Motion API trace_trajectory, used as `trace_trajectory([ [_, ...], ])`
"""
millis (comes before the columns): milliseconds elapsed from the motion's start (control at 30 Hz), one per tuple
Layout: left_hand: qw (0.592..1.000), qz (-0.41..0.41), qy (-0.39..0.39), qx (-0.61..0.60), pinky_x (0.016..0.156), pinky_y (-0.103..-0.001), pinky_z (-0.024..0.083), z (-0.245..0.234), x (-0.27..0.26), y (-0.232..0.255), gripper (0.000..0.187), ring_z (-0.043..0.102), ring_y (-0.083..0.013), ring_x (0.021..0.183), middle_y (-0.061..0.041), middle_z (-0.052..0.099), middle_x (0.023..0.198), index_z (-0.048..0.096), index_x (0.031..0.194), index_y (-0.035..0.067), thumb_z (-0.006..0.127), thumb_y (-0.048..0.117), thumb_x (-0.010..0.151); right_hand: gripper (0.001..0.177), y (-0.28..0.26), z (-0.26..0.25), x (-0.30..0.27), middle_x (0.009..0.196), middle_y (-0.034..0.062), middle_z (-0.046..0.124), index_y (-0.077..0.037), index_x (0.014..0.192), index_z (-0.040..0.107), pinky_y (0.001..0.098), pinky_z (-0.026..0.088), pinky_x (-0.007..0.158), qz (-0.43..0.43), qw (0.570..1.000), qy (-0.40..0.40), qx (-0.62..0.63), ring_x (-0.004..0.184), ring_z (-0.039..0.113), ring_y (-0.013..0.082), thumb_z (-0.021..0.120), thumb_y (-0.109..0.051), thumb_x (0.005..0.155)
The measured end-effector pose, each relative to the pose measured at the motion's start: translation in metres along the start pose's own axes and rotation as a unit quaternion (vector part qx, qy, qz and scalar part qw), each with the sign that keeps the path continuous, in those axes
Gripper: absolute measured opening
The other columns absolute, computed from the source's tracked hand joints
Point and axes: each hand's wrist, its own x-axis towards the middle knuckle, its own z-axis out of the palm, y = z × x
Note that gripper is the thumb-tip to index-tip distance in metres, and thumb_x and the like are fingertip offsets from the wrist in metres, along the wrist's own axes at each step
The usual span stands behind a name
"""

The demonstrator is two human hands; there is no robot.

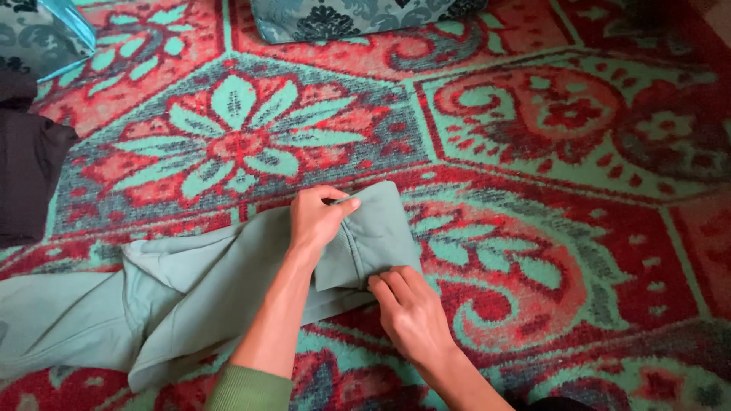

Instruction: Folding a jacket and a hoodie on the floor and placing them in a wardrobe.

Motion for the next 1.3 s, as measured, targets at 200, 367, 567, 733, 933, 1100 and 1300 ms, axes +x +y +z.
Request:
trace_trajectory([
  [200,0.999,-0.018,0.043,0.026,0.079,-0.039,0.056,0.016,0.009,-0.014,0.02,0.074,-0.0211,0.095,-0.001,0.08,0.099,0.082,0.091,0.014,0.087,0.029,0.079,0.02,-0.001,0.006,-0.008,0.083,0.0147,0.05,0.007,0.101,0.059,0.0415,0.039,0.06,-0.012,0.998,-0.045,0.053,0.07,0.041,0.03,0.048,0.015,0.087],
  [367,0.828,0.401,0.262,0.291,0.09,-0.044,0.044,0.019,-0.023,-0.024,0.022,0.059,-0.0286,0.103,-0.003,0.068,0.117,0.074,0.103,0.013,0.083,0.015,0.083,0.03,0.006,-0.014,0.014,0.078,0.0095,0.064,-0.011,0.087,0.072,0.0468,0.046,0.061,0.074,0.992,-0.026,0.098,0.069,0.056,0.0318,0.055,0.012,0.078],
  [567,0.87,0.385,0.186,0.247,0.117,-0.054,0.03,0.025,-0.064,-0.054,0.049,0.044,-0.0376,0.144,-0.017,0.047,0.158,0.052,0.151,0.007,0.049,0.026,0.106,0.062,0.018,-0.026,0.059,0.167,0.0278,0.02,-0.006,0.16,0.029,0.0562,0.023,0.125,0.336,0.894,-0.205,0.214,0.152,0.022,0.046,0.041,-0.038,0.109],
  [733,0.904,0.307,0.193,0.225,0.12,-0.049,0.031,0.02,-0.044,-0.086,0.047,0.044,-0.0399,0.143,-0.02,0.051,0.152,0.051,0.149,0.002,0.046,0.024,0.107,0.097,0.019,-0.032,0.079,0.163,0.0216,0.032,-0.015,0.164,0.022,0.0558,0.028,0.124,0.566,0.747,-0.209,0.28,0.151,0.032,0.0391,0.067,-0.054,0.088],
  [933,0.87,0.292,0.252,0.308,0.119,-0.051,0.033,0.013,-0.084,-0.081,0.046,0.045,-0.0402,0.142,-0.017,0.053,0.151,0.054,0.146,0.003,0.047,0.024,0.106,0.095,0.014,-0.025,0.079,0.137,0.0165,0.066,-0.018,0.145,0.058,0.0518,0.049,0.106,0.66,0.648,-0.209,0.316,0.129,0.063,0.0333,0.088,-0.06,0.064],
  [1100,0.822,0.401,0.265,0.307,0.108,-0.043,0.048,0.026,-0.133,-0.073,0.046,0.055,-0.0381,0.133,-0.014,0.063,0.135,0.067,0.129,0.002,0.063,0.002,0.083,0.083,0.002,-0.071,0.078,0.117,0.018,0.075,-0.016,0.136,0.07,0.0526,0.059,0.089,0.683,0.658,-0.163,0.272,0.111,0.072,0.0353,0.093,-0.047,0.062],
  [1300,0.888,0.425,0.045,0.171,0.071,-0.052,0.054,0.062,-0.187,-0.029,0.041,0.06,-0.0366,0.093,-0.013,0.062,0.109,0.062,0.129,-0.002,0.06,-0.002,0.088,0.039,0.036,-0.139,0.051,0.098,0.0166,0.073,-0.006,0.118,0.072,0.0469,0.052,0.06,0.698,0.673,-0.056,0.239,0.079,0.065,0.0311,0.077,-0.018,0.081],
])
